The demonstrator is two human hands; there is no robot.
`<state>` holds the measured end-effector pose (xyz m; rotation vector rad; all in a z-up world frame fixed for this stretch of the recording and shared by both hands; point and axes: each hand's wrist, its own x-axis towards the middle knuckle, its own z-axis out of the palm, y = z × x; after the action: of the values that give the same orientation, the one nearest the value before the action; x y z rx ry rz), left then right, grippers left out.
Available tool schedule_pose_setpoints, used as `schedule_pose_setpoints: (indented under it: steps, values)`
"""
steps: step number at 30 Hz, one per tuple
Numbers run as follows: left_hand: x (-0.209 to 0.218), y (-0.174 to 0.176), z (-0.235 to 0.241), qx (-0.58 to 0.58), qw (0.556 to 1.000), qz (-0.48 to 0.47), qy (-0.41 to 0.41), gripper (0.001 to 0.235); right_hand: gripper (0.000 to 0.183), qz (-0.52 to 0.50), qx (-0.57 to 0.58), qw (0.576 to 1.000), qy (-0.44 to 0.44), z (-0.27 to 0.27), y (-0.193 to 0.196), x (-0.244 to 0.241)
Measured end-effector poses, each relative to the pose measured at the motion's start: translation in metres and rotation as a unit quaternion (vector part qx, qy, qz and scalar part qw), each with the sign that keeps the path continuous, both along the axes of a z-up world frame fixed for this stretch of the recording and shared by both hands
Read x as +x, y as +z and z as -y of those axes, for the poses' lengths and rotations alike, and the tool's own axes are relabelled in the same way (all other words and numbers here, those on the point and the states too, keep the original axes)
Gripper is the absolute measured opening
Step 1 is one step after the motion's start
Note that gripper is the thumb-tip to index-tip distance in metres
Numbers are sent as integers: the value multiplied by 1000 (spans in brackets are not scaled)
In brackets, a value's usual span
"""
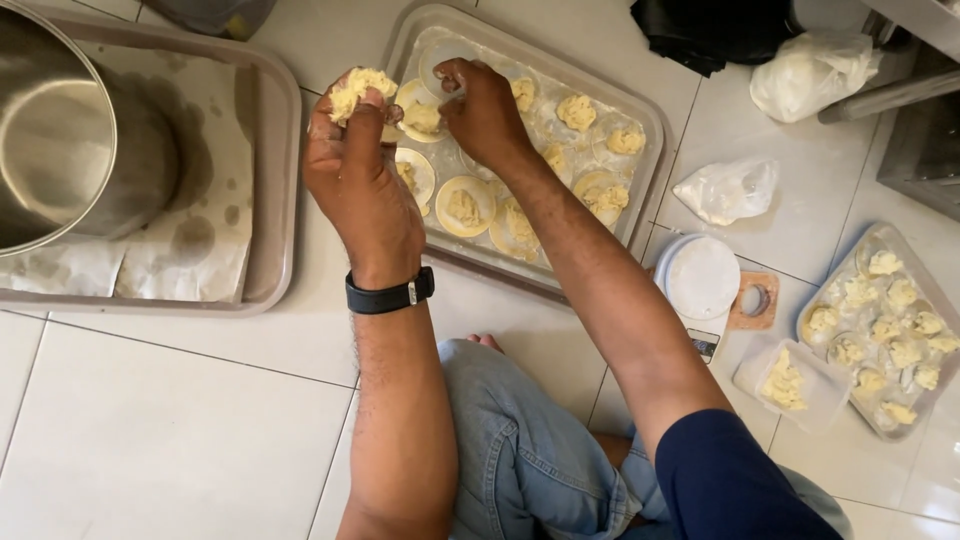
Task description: Weighing small portions of dough on a digital scale and placing them into individual plastic bags while sitting on the floor.
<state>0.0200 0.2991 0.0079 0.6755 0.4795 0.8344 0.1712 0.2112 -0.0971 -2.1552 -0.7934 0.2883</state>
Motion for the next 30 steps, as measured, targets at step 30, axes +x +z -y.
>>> schedule_pose_setpoints:
  steps: [30]
  values:
    - [1, 3, 3, 1, 1000, -10, -16, 25, 53, 265, -152, 945, 116, -2, -5, -15]
